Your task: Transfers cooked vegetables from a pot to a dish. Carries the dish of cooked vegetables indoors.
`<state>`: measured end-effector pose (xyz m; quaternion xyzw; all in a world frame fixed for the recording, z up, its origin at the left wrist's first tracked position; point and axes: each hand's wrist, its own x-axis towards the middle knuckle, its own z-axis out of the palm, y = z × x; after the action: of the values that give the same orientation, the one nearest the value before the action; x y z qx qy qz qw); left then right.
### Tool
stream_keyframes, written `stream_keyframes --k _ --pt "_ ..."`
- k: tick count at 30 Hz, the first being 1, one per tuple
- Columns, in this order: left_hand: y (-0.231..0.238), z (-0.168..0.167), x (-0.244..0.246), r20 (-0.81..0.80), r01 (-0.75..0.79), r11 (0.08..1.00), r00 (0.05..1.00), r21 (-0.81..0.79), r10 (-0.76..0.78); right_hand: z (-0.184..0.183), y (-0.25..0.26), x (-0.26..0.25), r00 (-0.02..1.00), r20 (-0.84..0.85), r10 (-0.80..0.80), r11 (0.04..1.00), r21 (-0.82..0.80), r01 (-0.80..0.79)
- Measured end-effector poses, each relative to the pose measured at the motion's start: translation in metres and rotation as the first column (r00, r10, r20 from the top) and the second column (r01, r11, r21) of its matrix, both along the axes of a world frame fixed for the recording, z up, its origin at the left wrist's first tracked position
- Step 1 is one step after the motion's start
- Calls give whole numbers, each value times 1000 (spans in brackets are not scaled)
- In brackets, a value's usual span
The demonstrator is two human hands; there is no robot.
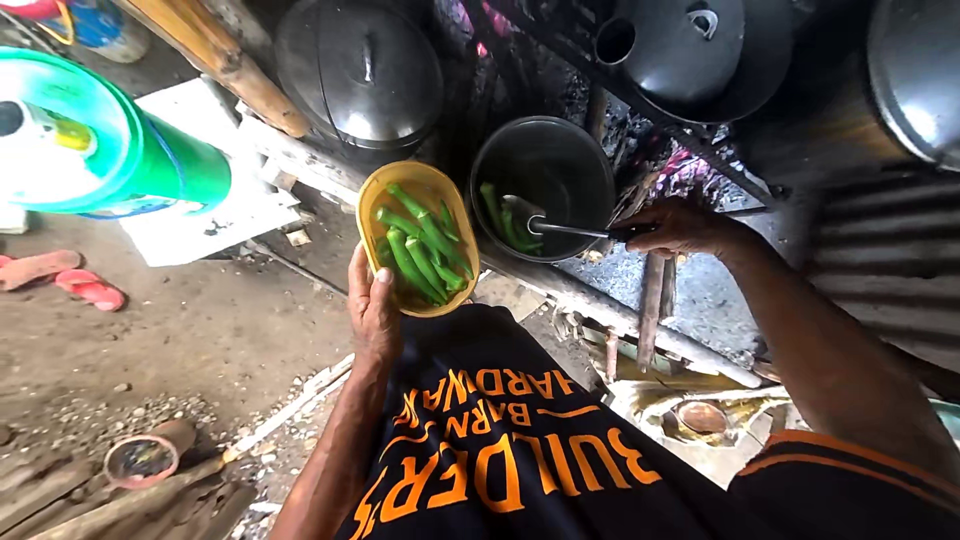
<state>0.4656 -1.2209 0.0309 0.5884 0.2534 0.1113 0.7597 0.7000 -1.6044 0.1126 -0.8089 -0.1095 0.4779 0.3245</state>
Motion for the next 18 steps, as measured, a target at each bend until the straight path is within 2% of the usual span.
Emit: stream_keyframes --k 3,10,14,16,18 --pt "-4 5 1 -36 15 999 999 32 -13 2 1 -11 995 17 -94 996 15 94" --pt "-16 15 17 -68 56 998 996 24 -55 24 -22 -12 979 122 -163 987 10 162" --pt "-31 24 36 -42 88 996 995 4 -88 80 -26 -23 951 251 -179 981 124 152" --pt "-41 26 44 -11 112 993 994 -41 -113 116 -9 -34 938 308 -158 987 85 138" --pt "-51 25 50 19 141 987 990 -74 -140 145 17 -50 905 419 -70 997 -1 77"
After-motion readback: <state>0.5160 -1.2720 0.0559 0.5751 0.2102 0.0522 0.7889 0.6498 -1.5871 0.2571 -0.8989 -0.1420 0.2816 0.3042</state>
